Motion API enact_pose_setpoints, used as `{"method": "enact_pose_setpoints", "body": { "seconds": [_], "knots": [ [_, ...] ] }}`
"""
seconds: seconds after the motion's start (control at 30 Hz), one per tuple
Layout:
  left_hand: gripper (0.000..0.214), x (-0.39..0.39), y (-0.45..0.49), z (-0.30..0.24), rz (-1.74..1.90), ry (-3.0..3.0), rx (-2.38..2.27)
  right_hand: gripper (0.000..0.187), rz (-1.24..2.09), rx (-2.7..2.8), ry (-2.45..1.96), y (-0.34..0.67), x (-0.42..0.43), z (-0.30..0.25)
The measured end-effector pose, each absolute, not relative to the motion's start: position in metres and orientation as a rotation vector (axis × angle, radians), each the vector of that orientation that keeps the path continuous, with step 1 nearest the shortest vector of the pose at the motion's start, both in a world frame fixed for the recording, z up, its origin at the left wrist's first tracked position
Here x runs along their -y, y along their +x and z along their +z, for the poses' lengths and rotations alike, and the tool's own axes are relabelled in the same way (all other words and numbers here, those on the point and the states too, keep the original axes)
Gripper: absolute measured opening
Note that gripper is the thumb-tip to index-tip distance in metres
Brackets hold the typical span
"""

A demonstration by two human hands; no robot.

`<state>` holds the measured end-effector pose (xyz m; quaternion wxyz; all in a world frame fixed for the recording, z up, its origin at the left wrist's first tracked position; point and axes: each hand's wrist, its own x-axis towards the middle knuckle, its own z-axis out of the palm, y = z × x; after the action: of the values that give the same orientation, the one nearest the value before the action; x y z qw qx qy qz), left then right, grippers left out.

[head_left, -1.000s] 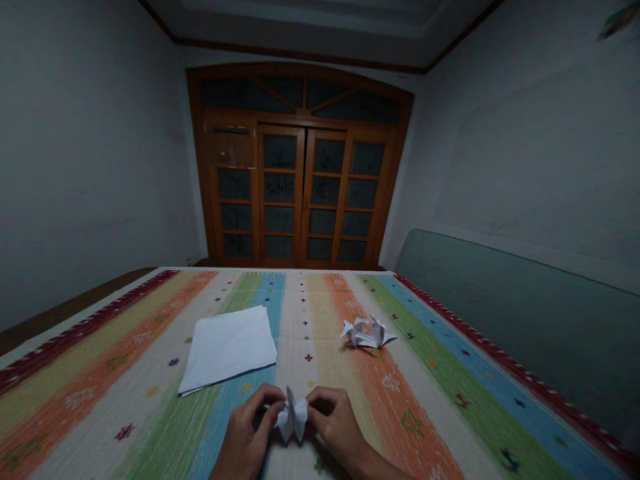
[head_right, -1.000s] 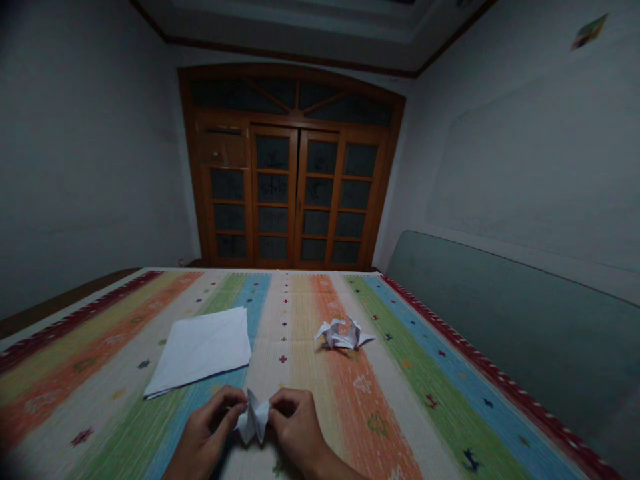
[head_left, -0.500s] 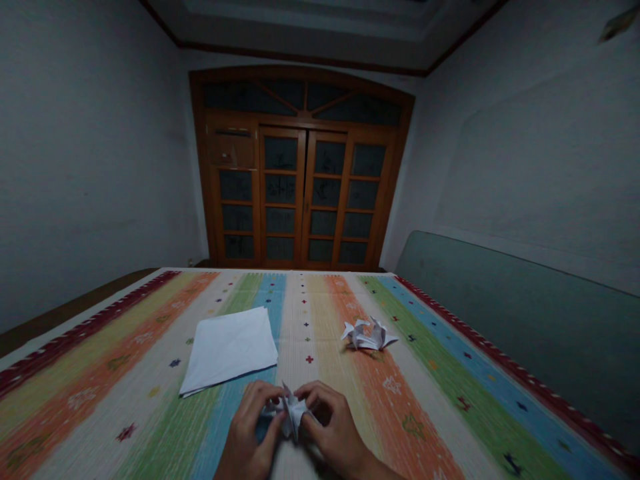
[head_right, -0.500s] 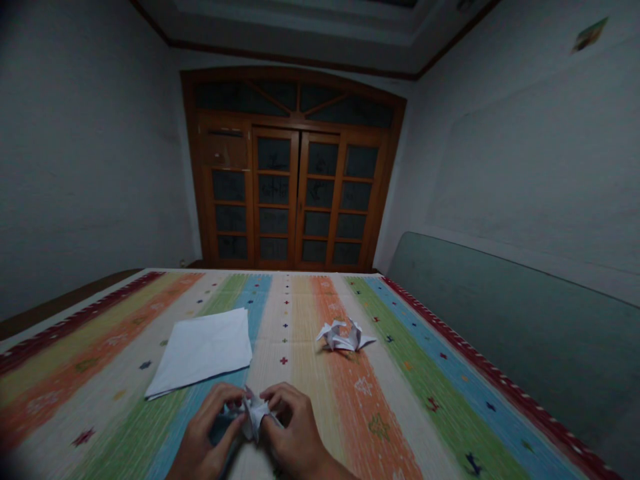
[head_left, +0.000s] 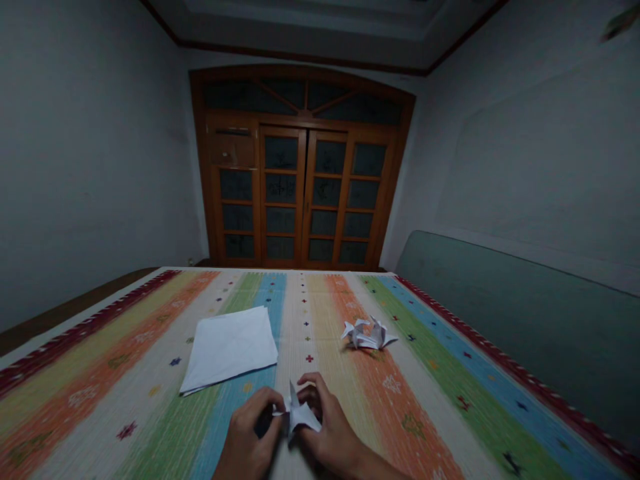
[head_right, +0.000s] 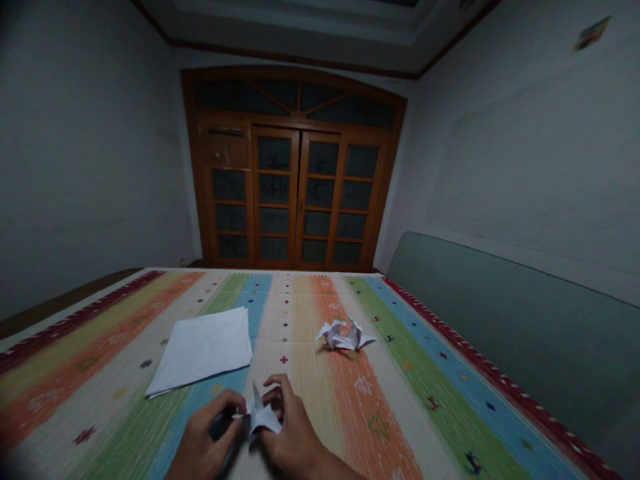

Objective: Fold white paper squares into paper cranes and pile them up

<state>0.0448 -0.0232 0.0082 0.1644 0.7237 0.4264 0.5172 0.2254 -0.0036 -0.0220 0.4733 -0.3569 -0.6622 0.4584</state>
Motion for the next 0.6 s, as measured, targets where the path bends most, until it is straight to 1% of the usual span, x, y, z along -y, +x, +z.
{"method": "enact_pose_setpoints", "body": {
  "seconds": [0.03, 0.1, 0.23, 0.43, 0.6],
  "knots": [
    [0.011, 0.024, 0.045, 0.008, 1.479, 2.079, -1.215, 0.062, 1.1, 1.639, -0.891, 0.226, 0.004, -0.024],
    [0.009, 0.025, 0.046, 0.009, 1.482, 2.109, -1.199, 0.063, 1.063, 1.666, -0.913, 0.228, 0.005, -0.025],
    [0.009, 0.028, 0.046, 0.01, 1.47, 2.149, -1.156, 0.056, 1.029, 1.688, -0.884, 0.229, 0.006, -0.024],
    [0.027, 0.028, 0.043, 0.008, 1.526, 2.203, -1.147, 0.047, 0.969, 1.744, -0.821, 0.228, 0.007, -0.018],
    [0.024, 0.027, 0.041, 0.006, 1.536, 2.213, -1.194, 0.042, 0.86, 1.808, -0.884, 0.228, 0.01, -0.012]
  ]
}}
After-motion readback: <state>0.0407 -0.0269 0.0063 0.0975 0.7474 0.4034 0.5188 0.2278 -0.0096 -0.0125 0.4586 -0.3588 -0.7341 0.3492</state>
